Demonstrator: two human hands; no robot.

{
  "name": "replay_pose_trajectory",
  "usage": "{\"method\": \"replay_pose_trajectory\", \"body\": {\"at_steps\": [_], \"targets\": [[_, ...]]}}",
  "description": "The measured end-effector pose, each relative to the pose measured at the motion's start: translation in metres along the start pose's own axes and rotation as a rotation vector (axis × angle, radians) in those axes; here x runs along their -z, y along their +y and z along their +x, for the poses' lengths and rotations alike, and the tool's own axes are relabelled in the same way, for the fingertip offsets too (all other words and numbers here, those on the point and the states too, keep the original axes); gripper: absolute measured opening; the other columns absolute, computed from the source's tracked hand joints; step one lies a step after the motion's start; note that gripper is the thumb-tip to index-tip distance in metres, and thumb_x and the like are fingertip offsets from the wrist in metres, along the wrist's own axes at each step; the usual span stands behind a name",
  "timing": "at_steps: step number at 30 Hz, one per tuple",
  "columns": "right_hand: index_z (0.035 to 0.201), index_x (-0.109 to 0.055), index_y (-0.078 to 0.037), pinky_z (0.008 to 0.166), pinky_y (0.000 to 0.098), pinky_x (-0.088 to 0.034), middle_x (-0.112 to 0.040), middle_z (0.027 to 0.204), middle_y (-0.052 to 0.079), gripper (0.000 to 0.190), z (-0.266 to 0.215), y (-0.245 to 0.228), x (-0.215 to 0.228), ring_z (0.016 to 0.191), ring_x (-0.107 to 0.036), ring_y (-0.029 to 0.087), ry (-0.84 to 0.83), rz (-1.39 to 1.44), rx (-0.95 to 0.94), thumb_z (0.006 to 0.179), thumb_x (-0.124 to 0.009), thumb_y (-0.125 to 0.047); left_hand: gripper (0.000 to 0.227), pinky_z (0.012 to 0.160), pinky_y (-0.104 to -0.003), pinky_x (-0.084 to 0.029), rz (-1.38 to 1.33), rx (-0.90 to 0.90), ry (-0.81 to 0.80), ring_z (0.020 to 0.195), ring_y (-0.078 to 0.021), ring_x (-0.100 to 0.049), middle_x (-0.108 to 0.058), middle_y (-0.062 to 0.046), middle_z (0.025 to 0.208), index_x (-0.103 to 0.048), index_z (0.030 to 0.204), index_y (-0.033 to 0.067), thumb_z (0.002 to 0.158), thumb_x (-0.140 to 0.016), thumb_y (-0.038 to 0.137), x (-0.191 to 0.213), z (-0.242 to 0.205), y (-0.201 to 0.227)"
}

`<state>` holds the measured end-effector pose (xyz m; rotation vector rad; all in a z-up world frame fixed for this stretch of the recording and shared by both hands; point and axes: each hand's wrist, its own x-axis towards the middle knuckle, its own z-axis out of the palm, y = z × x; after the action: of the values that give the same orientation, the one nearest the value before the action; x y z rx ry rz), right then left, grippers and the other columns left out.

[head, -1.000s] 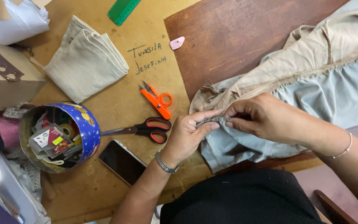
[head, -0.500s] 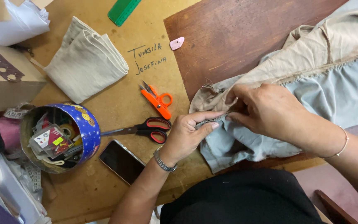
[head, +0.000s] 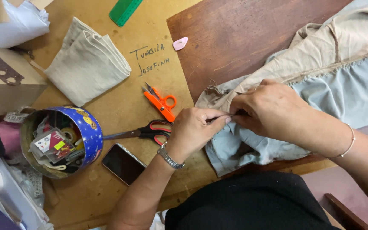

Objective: Pinning a ruffled fabric piece to a base fabric on a workbench

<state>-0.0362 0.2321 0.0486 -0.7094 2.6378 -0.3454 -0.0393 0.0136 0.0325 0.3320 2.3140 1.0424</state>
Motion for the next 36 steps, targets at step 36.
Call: {"method": "replay_pose_trajectory", "body": {"at_steps": [36], "targets": [[0.129, -0.068, -0.011, 0.092, 0.039, -0.044, -0.071, 0.117, 0.003, 0.028, -0.132, -0.032, -0.061, 0.094, -0.067, 0.022, 0.649, -0.317, -0.104, 0.106, -0.052, -0.012, 0.02, 0.054, -0.023, -0.037, -0.368, -0.132, 0.09, 0.064, 0.0005, -0.043, -0.05, 0.015, 0.066, -0.079, 0.077, 0.0085, 0.091, -0.078, 0.023, -0.022, 0.012, -0.035]]}}
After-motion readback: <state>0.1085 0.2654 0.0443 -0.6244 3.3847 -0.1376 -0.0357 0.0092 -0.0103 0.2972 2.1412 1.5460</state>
